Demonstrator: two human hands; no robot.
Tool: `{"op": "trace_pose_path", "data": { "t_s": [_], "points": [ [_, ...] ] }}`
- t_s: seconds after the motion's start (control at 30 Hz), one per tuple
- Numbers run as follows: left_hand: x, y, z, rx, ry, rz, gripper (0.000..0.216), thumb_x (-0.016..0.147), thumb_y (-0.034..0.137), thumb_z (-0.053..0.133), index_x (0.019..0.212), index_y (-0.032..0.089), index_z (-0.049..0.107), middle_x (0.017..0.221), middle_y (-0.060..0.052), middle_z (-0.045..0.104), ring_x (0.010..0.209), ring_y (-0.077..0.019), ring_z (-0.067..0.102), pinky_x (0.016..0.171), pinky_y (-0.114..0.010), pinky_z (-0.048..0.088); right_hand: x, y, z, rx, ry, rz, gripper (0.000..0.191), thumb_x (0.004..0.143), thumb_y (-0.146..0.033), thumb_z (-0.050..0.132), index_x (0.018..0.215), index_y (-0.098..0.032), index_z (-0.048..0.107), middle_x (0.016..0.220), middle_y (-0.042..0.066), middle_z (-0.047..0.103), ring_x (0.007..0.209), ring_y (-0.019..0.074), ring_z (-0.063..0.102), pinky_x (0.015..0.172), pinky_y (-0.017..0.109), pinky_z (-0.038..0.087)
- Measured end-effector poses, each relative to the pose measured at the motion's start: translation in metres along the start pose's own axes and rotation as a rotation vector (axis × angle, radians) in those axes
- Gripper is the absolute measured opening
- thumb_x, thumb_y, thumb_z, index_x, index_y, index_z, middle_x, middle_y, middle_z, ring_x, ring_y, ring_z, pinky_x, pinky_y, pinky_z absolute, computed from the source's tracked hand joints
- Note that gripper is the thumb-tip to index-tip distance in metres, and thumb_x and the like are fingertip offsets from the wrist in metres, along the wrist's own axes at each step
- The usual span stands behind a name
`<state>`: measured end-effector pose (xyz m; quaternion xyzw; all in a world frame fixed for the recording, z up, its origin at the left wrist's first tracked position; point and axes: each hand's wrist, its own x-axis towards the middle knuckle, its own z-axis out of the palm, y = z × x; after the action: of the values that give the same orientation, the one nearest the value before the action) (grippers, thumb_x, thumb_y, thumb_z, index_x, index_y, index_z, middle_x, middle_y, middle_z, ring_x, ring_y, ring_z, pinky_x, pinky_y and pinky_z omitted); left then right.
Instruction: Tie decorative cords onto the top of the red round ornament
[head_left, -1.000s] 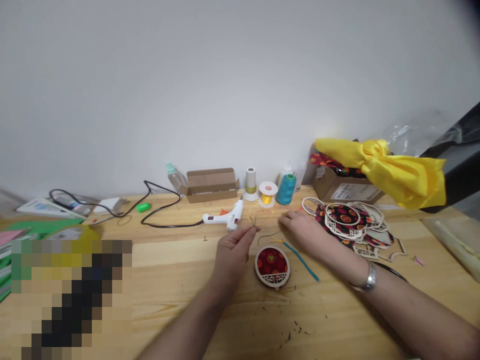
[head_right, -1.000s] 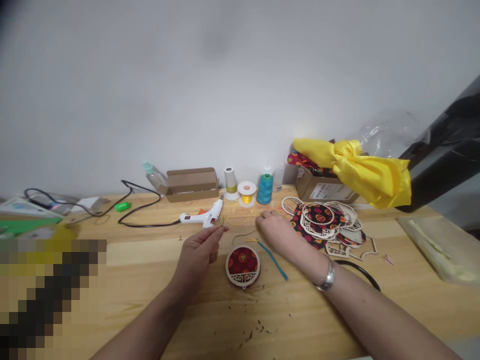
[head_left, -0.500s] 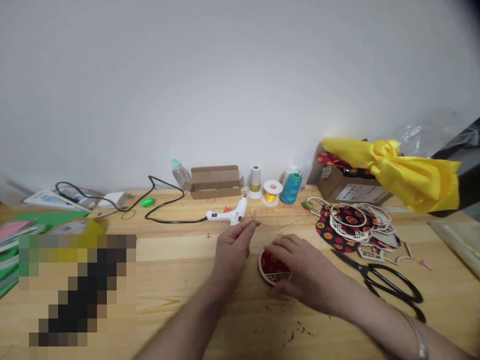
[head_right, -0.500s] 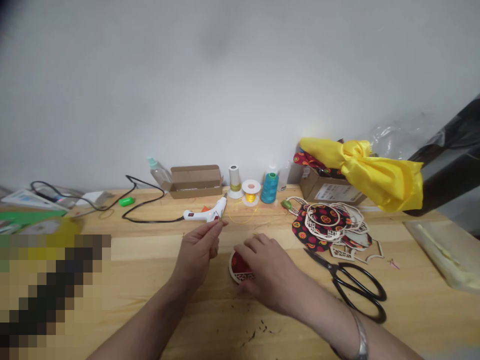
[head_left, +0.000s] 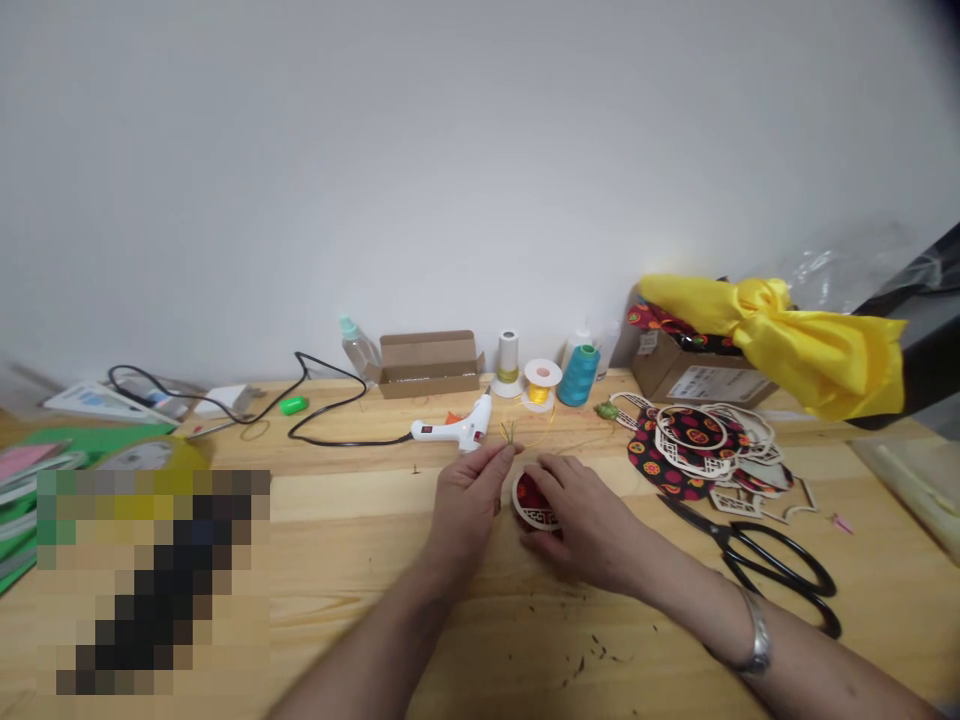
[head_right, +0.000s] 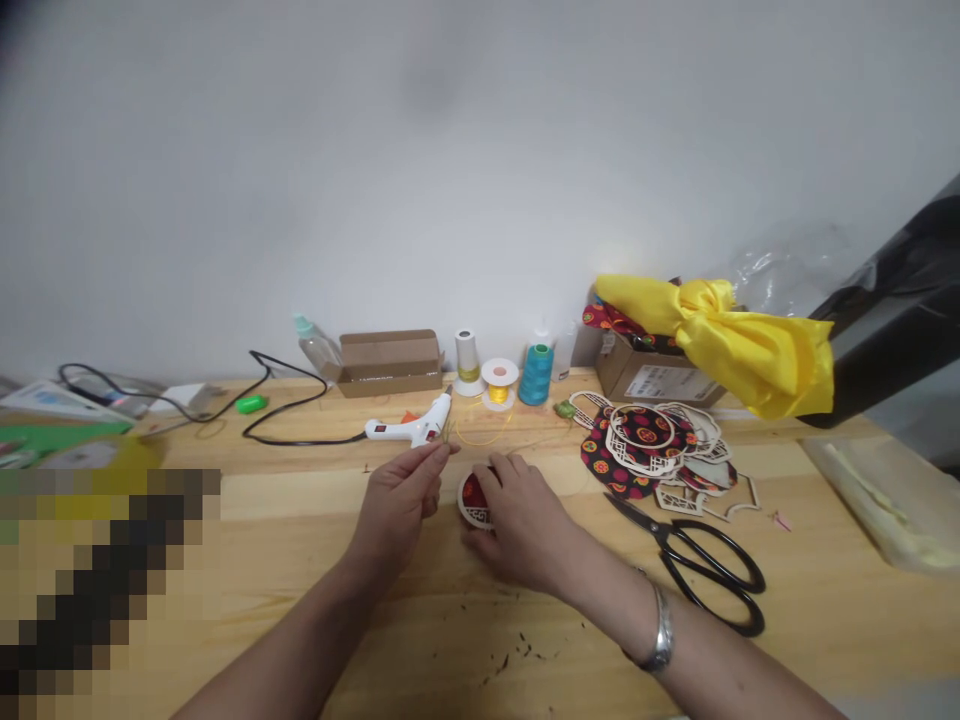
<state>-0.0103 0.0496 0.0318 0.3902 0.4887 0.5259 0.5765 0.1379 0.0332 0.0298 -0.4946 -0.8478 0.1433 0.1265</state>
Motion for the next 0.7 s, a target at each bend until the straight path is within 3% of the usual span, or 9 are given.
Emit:
{"op": "trace_pose_path", "data": {
  "t_s": [0.2, 0.33, 0.6, 0.7],
  "points": [
    [0.003, 0.0, -0.002, 0.019, 0.043, 0.014, 0.034, 0.062, 0.04, 0.066, 0.083, 0.013, 0.071, 0.035, 0.007, 0.04, 0.041, -0.0075, 0.037, 0.045, -0.021, 0.031, -0.004, 0.007, -0.013, 0.129, -0.049, 0.021, 0.086, 0.059, -0.041, 0.068, 0.132, -0.02, 0.028, 0.126, 0.012, 0.042, 0.113, 0.0268, 0.038, 0.091, 0.041, 0.034],
    [0.007, 0.0, -0.003, 0.057, 0.088, -0.027, 0.032, 0.062, 0.037, 0.067, 0.081, 0.012, 0.071, 0.033, 0.007, 0.038, 0.039, -0.0077, 0.036, 0.044, -0.021, 0.03, -0.005, 0.013, -0.015, 0.141, -0.023, 0.021, 0.083, 0.062, -0.037, 0.067, 0.133, -0.02, 0.028, 0.129, 0.011, 0.04, 0.116, 0.0263, 0.037, 0.094, 0.041, 0.033],
    [0.007, -0.005, -0.001, 0.09, 0.039, -0.138, 0.025, 0.062, 0.034, 0.066, 0.075, 0.014, 0.072, 0.03, 0.009, 0.035, 0.035, -0.0071, 0.033, 0.043, -0.021, 0.029, -0.009, 0.018, -0.006, 0.178, 0.053, -0.045, 0.075, 0.066, -0.03, 0.063, 0.132, -0.02, 0.028, 0.126, 0.012, 0.044, 0.114, 0.0255, 0.039, 0.094, 0.043, 0.033],
    [0.007, -0.005, 0.001, 0.078, 0.032, -0.165, 0.02, 0.064, 0.032, 0.065, 0.072, 0.014, 0.071, 0.03, 0.009, 0.034, 0.033, -0.005, 0.028, 0.042, -0.02, 0.028, -0.01, 0.02, -0.006, 0.195, 0.068, -0.045, 0.073, 0.068, -0.035, 0.063, 0.131, -0.018, 0.03, 0.123, 0.012, 0.047, 0.111, 0.0251, 0.042, 0.093, 0.042, 0.034]
  ]
}}
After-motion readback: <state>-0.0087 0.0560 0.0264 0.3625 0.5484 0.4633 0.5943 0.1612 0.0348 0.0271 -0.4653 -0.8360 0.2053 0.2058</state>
